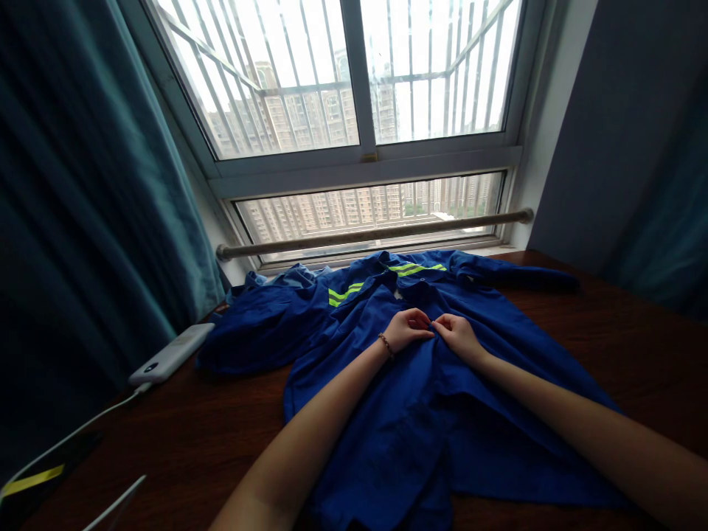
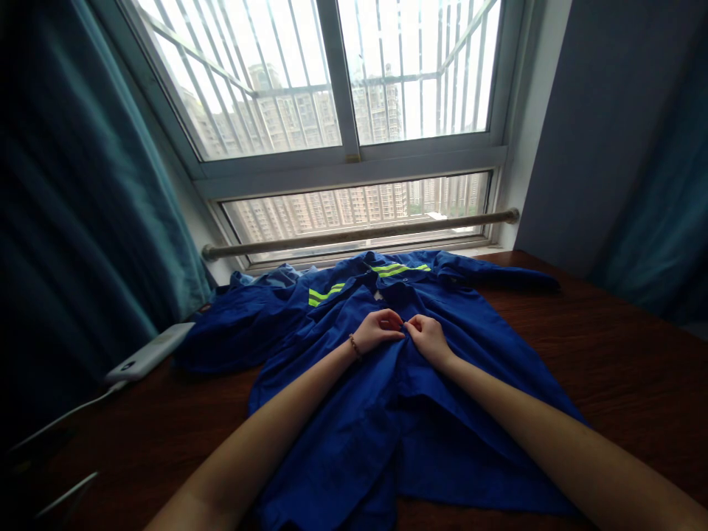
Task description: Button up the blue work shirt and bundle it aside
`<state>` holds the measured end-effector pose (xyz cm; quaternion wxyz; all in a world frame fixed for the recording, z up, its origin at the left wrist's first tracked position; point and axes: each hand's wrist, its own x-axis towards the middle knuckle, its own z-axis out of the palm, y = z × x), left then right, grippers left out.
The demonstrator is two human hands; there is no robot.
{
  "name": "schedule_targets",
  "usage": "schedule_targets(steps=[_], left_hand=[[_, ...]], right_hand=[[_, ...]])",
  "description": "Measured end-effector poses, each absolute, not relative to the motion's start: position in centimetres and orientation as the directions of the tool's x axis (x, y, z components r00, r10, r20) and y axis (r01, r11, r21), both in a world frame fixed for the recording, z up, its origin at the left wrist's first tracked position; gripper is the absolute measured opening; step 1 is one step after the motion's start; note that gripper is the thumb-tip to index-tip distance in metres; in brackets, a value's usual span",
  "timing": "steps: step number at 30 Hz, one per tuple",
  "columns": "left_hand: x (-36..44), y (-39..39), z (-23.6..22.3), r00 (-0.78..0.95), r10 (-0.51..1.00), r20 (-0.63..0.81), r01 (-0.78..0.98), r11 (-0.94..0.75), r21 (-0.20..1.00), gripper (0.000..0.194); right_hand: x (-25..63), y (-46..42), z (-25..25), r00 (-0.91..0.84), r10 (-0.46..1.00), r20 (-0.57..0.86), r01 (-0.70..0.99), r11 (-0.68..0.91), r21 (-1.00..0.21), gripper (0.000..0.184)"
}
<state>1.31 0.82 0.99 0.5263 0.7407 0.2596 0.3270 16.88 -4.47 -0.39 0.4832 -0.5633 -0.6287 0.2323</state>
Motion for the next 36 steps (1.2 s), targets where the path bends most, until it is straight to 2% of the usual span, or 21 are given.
schedule_targets(steps=[5,9,14,17,20,22,26,28,29,31,33,34,36], left_hand=[[1.5,0.4,1.2,0.616,0.710,0.342,0.024,-0.451,0.892,0.030],[1.6,0.0,1.6,0.604,0.711,0.361,0.048,-0.484,0.874,0.025],[1.9,-0.6,1.8,0.593,0.707,0.386,0.017,-0.490,0.872,0.022],[1.8,-0.1,1.9,0.616,0.718,0.324,0.024,-0.428,0.903,0.022],[0.8,1.3,2.6,0.635,0.751,0.182,0.135,-0.339,0.931,0.023],[-0.4,2.6,3.2,0.594,0.791,0.143,0.211,-0.324,0.922,0.023],[-2.8,4.4,4.0,0.496,0.858,0.132,0.376,-0.350,0.858,0.021],[-3.1,4.3,4.2,0.480,0.868,0.131,0.484,-0.386,0.786,0.021],[-2.9,3.9,4.4,0.465,0.871,0.160,0.540,-0.422,0.728,0.020],[-1.9,2.7,4.9,0.423,0.854,0.304,0.626,-0.518,0.583,0.019],[-0.4,0.9,5.4,0.411,0.797,0.442,0.635,-0.598,0.489,0.016],[0.4,0.0,5.5,0.423,0.784,0.455,0.613,-0.617,0.493,0.012],[1.9,-1.6,5.3,0.483,0.799,0.359,0.561,-0.597,0.574,0.014]], right_hand=[[17.0,-4.2,-0.5,0.073,0.962,0.262,0.431,0.207,-0.878,0.024],[17.1,-3.8,-0.8,0.094,0.953,0.288,0.406,0.227,-0.885,0.022],[17.3,-3.0,-1.6,0.146,0.955,0.258,0.264,0.213,-0.941,0.023],[17.6,-2.5,-1.7,0.180,0.966,0.186,0.156,0.158,-0.975,0.025],[18.6,-1.8,-1.2,0.257,0.958,0.128,0.092,0.108,-0.990,0.022],[19.7,-1.5,-0.6,0.318,0.941,0.118,0.087,0.095,-0.992,0.019],[21.8,-1.0,0.5,0.452,0.887,0.098,0.088,0.065,-0.994,0.012],[22.3,-0.8,0.7,0.492,0.866,0.090,0.091,0.051,-0.995,0.010],[22.5,-0.8,0.7,0.502,0.860,0.088,0.093,0.048,-0.995,0.010],[22.5,-0.7,0.7,0.511,0.855,0.089,0.098,0.045,-0.994,0.010],[22.3,-0.7,0.6,0.509,0.855,0.094,0.108,0.045,-0.993,0.011],[22.3,-0.7,0.6,0.507,0.856,0.097,0.114,0.045,-0.992,0.011],[22.1,-0.8,0.6,0.500,0.860,0.106,0.129,0.048,-0.990,0.011]])
